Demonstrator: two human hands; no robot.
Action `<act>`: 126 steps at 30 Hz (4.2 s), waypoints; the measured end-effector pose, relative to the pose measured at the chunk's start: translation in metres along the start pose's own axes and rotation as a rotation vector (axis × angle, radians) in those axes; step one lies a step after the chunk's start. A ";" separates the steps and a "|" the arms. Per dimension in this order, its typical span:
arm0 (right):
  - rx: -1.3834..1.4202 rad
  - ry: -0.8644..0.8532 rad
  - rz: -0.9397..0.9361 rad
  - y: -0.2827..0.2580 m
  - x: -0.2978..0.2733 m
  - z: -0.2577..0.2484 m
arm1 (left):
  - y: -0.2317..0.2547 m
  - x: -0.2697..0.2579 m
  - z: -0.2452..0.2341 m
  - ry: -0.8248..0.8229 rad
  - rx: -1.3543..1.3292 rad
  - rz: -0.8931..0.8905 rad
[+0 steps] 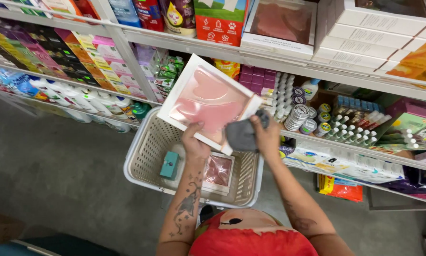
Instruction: The person wipes the exterior of several white boxes with a gray cloth while holding them over a shopping basket. After wiping each box, the person places it onto a shelf among other products.
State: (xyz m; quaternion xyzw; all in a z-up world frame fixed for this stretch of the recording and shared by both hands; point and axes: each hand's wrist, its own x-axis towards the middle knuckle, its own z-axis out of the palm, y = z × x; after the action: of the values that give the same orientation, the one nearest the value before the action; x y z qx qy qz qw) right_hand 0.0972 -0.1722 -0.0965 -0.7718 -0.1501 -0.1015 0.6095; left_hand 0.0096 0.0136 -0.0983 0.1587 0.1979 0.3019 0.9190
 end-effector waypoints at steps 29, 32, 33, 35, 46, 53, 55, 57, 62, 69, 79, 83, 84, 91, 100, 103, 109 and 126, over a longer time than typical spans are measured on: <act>-0.271 -0.193 -0.974 -0.064 -0.022 0.071 | 0.077 -0.014 0.072 -0.255 0.350 0.010; -0.249 -0.119 -0.835 -0.068 0.001 0.043 | 0.081 -0.045 0.099 -0.230 0.366 0.067; -0.239 -0.104 -0.661 -0.078 0.006 0.029 | 0.078 -0.055 0.107 -0.177 0.383 0.105; -0.161 -0.213 -0.222 -0.110 0.008 0.009 | 0.090 -0.049 0.101 -0.136 0.366 0.026; 0.710 -0.105 0.269 -0.113 0.001 -0.084 | 0.057 -0.041 0.115 -0.669 0.521 0.070; 0.751 0.000 0.305 -0.092 0.026 -0.111 | 0.060 -0.072 0.133 -0.976 0.875 0.201; 0.754 -0.004 0.290 -0.106 0.028 -0.111 | 0.058 -0.065 0.134 -0.939 0.969 0.286; 0.755 0.031 0.277 -0.140 0.023 -0.108 | 0.054 -0.053 0.134 -0.916 0.897 0.163; 0.740 0.088 0.272 -0.149 0.025 -0.108 | 0.055 -0.046 0.143 -0.935 0.848 0.139; 0.745 0.126 0.317 -0.149 0.007 -0.112 | 0.067 -0.052 0.151 -0.964 0.875 0.118; 0.747 0.155 0.357 -0.201 0.000 -0.083 | 0.069 -0.036 0.144 -0.939 0.898 0.213; 0.752 0.129 0.354 -0.185 -0.001 -0.084 | 0.077 -0.043 0.142 -0.873 0.969 0.239; 0.735 0.134 0.362 -0.186 -0.001 -0.085 | 0.077 -0.045 0.142 -0.877 1.015 0.255; 0.617 0.132 0.265 -0.186 0.048 -0.096 | 0.036 -0.020 0.160 -0.821 1.053 0.363; -0.360 0.370 -0.381 -0.154 0.022 -0.106 | 0.018 0.003 0.167 -0.696 1.239 1.053; -0.783 0.311 -0.338 -0.159 0.021 -0.100 | 0.018 0.007 0.171 -0.725 1.445 1.417; -1.248 0.512 -0.764 -0.153 0.051 -0.096 | 0.030 -0.015 0.203 -0.947 1.930 1.526; -1.360 0.679 -0.848 -0.161 0.090 -0.082 | -0.013 0.058 0.230 -0.933 1.441 2.018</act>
State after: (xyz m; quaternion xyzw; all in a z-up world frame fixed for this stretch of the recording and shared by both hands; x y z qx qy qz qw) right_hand 0.1261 -0.2078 0.1002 -0.7754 -0.1418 -0.6123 -0.0610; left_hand 0.1646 -0.0001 0.0808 0.7728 -0.2236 0.5938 -0.0151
